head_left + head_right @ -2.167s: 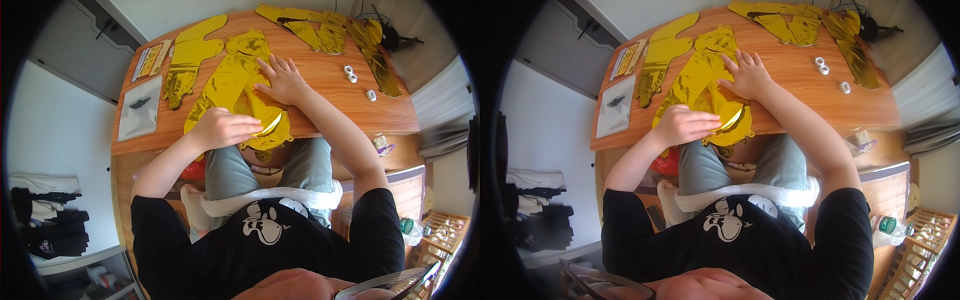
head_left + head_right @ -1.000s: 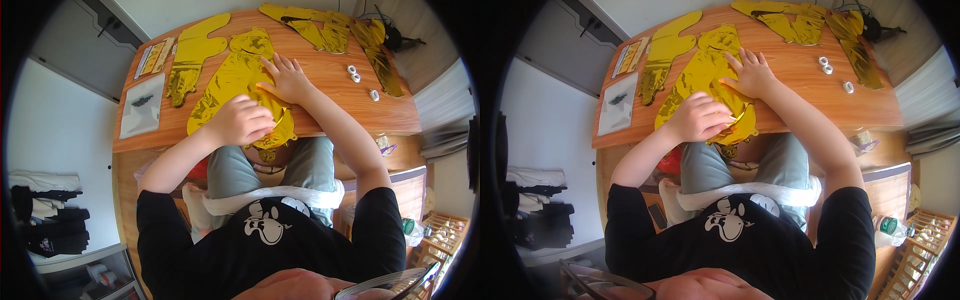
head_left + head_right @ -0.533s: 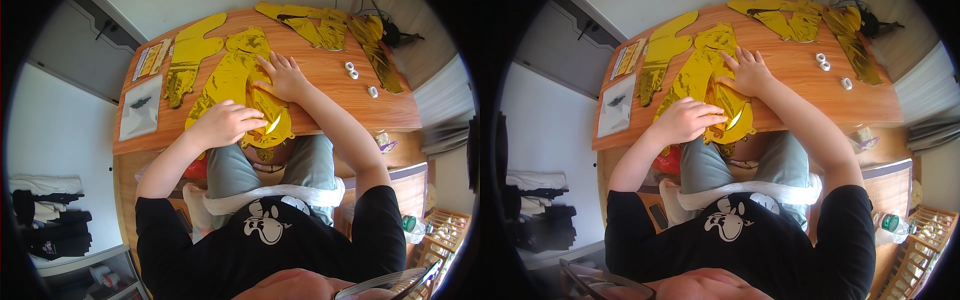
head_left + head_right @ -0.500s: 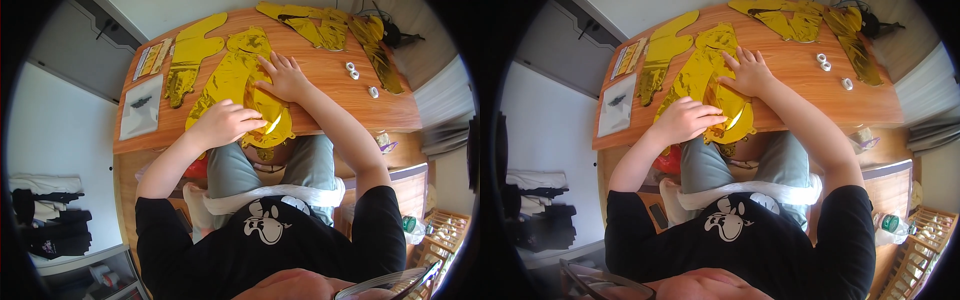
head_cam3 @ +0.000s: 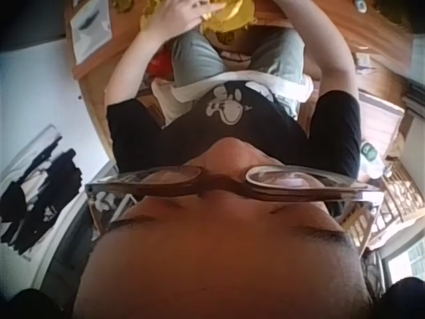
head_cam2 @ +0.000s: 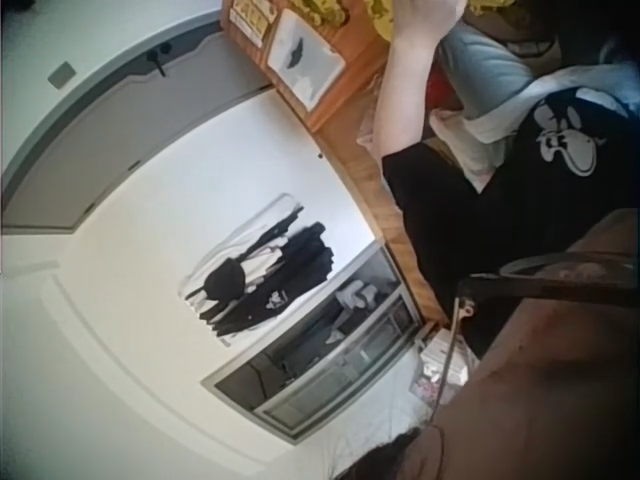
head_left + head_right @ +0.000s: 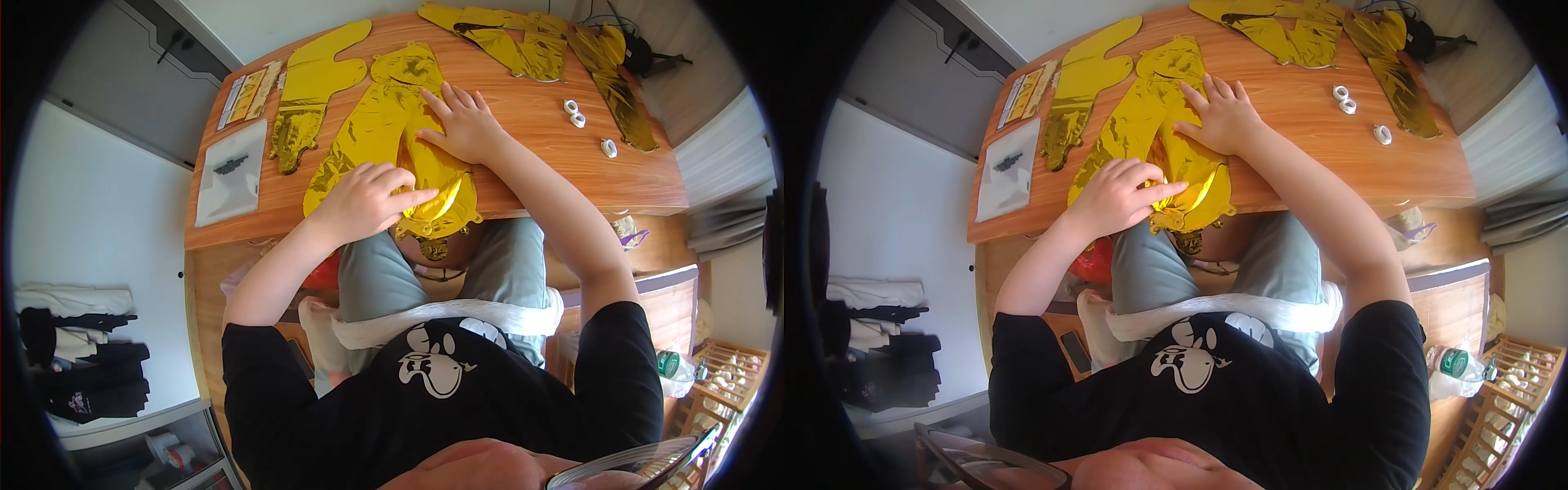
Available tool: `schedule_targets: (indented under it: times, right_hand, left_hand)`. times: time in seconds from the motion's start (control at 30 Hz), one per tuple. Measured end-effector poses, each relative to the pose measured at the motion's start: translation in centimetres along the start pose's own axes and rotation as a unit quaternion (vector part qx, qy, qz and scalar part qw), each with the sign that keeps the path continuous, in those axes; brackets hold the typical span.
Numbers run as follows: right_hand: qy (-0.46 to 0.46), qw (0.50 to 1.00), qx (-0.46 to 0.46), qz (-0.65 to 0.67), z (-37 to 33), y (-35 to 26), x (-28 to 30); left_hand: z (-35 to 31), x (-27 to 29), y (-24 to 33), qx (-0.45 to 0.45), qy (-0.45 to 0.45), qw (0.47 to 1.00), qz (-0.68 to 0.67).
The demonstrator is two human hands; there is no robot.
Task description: Folding gold-colored foil balloons into small rectangles on a wooden desk.
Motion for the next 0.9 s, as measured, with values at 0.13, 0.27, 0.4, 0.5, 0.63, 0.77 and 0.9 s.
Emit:
schedule_targets:
  times: [0.13,0.27,0.4,0.5,0.63,0.77,0.9]
  right_hand:
    - [-0.013,1.000,-0.003,-0.009,0.0,0.2,0.2]
    - [-0.007,1.000,-0.003,-0.006,0.0,0.1,0.0]
    - [-0.028,1.000,-0.008,-0.011,0.1,0.4,-0.3]
    - [-0.028,1.000,-0.004,-0.011,0.2,0.3,-0.4]
    - [-0.002,1.000,0.002,-0.004,-0.1,0.3,-0.2]
    - [-0.033,0.999,-0.005,-0.002,0.1,0.4,-0.3]
    - [-0.034,0.999,-0.007,-0.002,0.1,0.3,-0.2]
  left_hand:
    - [0.9,-0.3,0.5,-0.005,-0.008,1.000,0.006]
    - [1.4,-0.1,0.5,-0.005,-0.036,0.998,0.044]
    - [1.0,0.2,-0.1,-0.014,-0.049,0.999,0.010]
    - [0.3,0.2,-0.6,-0.017,-0.021,1.000,0.008]
    - [0.1,0.8,-0.9,-0.007,0.036,0.999,0.018]
    - [-0.7,0.2,-1.7,0.046,-0.008,0.998,0.044]
    - [-1.4,-0.3,-2.1,0.043,0.010,0.999,0.023]
Point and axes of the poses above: each hand's wrist, its own z-axis towards the middle knuckle, its own x-axis out of the back of the hand, y = z × x, the point moved 4 cm from there along z, towards the middle knuckle, and after that the axes turned 2 degrees about -x, right-handed, at the moved point
